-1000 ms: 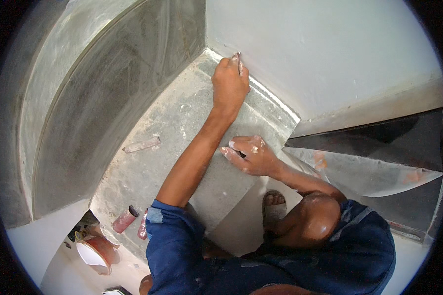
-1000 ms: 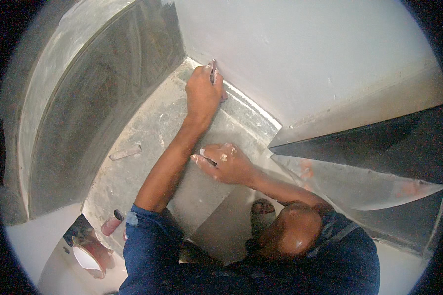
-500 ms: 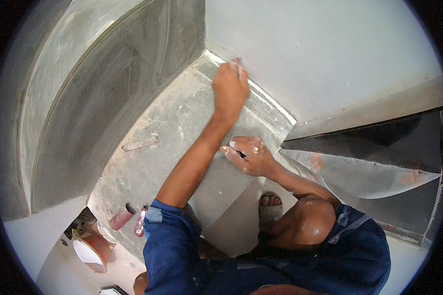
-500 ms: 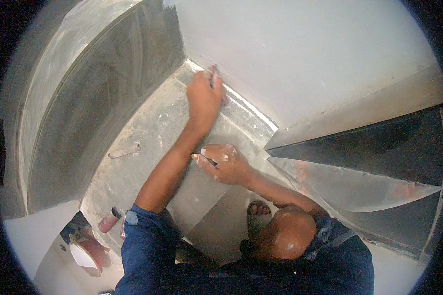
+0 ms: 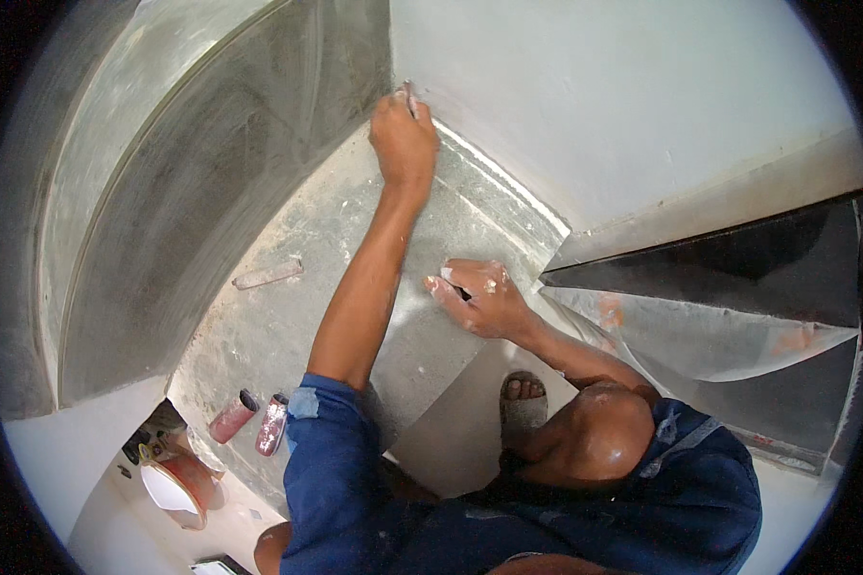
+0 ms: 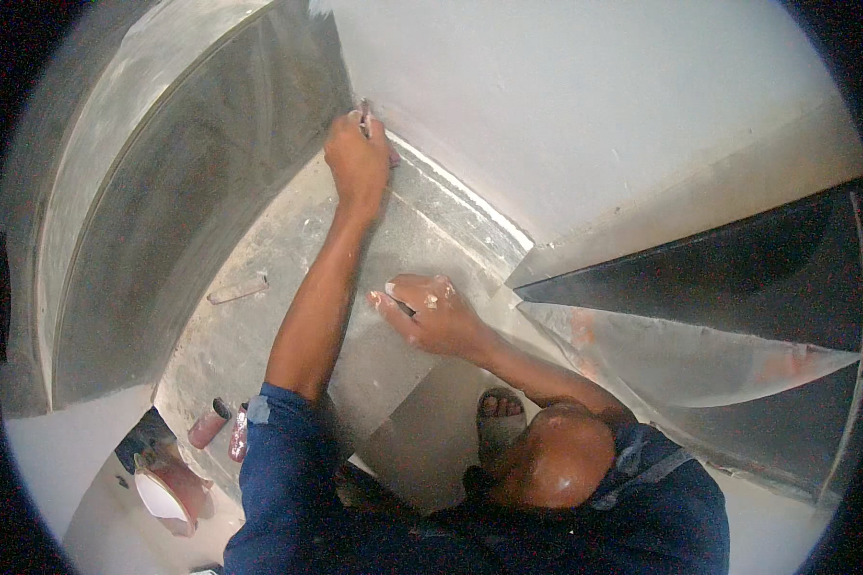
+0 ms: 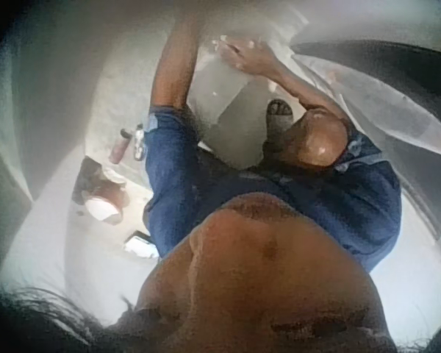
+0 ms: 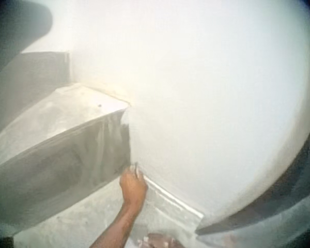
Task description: The person smooths the corner of a concrete stair using a small sanding block. They repeatedly rub the block along the edge and adjacent surfaces, occasionally switching hands and adjusting grip to refine the finish.
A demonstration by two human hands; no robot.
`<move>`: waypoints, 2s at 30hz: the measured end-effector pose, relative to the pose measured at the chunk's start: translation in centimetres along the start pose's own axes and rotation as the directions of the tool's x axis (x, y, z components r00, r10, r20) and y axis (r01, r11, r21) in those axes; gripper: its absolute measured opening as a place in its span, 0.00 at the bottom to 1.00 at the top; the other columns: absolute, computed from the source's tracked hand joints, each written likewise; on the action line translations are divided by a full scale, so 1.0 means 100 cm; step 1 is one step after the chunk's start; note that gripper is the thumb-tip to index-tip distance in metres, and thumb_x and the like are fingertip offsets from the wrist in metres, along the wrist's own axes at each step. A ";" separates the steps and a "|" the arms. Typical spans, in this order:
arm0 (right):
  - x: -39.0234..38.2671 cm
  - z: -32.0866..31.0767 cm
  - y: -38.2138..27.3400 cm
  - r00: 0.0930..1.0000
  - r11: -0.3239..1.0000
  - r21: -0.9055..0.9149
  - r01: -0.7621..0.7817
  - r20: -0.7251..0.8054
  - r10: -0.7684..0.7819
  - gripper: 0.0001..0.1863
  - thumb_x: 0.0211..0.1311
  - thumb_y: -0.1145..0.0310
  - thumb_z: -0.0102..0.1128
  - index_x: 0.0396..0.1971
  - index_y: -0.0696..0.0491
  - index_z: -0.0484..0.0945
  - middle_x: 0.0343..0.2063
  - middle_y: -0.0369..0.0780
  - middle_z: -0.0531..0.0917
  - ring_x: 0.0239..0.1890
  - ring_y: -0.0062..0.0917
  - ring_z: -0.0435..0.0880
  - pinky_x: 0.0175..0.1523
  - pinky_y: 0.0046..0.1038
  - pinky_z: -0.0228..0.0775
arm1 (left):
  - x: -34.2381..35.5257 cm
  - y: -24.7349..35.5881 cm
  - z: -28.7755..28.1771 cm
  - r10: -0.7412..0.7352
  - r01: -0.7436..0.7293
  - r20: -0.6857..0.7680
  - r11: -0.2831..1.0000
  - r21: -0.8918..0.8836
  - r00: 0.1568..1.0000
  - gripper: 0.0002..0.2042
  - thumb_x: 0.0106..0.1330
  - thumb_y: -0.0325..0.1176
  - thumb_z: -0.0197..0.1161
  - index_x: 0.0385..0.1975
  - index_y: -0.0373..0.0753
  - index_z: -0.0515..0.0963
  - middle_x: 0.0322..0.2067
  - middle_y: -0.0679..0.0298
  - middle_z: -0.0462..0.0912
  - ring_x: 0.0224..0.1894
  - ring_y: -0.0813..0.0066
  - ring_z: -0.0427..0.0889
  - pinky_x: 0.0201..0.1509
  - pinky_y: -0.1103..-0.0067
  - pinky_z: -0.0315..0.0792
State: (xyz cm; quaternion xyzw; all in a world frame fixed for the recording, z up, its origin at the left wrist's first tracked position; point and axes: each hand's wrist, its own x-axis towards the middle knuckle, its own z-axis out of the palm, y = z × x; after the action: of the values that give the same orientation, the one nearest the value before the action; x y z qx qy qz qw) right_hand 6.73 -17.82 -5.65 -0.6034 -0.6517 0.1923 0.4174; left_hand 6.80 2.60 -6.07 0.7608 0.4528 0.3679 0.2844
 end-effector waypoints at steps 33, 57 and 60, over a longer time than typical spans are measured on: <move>-0.003 0.003 0.006 0.999 1.000 0.000 0.023 0.034 -0.023 0.15 0.64 0.66 0.53 0.20 0.61 0.73 0.17 0.50 0.75 0.22 0.43 0.77 0.27 0.39 0.66 | -0.065 0.014 0.022 0.442 -0.446 -0.070 0.893 -0.057 0.894 0.15 0.62 0.29 0.55 0.47 0.32 0.76 0.38 0.48 0.77 0.41 0.53 0.77 0.48 0.65 0.71; -0.015 -0.013 0.008 0.986 0.981 0.161 0.105 -0.145 -0.082 0.18 0.63 0.63 0.53 0.18 0.61 0.73 0.14 0.48 0.72 0.17 0.41 0.72 0.24 0.38 0.61 | -0.079 0.053 -0.004 0.189 -0.116 0.316 0.965 -0.237 0.930 0.10 0.59 0.31 0.59 0.31 0.28 0.79 0.28 0.46 0.80 0.32 0.54 0.82 0.37 0.68 0.74; -0.014 0.000 0.013 0.965 0.950 0.189 0.248 -0.134 -0.225 0.18 0.62 0.62 0.54 0.17 0.60 0.72 0.12 0.45 0.68 0.15 0.39 0.70 0.23 0.37 0.59 | -0.096 0.029 0.009 0.530 -0.523 -0.001 0.836 -0.169 0.848 0.11 0.61 0.30 0.58 0.22 0.28 0.75 0.21 0.51 0.80 0.25 0.62 0.83 0.32 0.70 0.76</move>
State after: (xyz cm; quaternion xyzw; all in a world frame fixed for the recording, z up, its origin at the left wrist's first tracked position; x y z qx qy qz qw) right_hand 7.43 -18.89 -7.10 -0.4847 -0.6719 0.1731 0.5326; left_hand 5.86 -7.33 -7.28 0.8384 0.1881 0.4498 0.2437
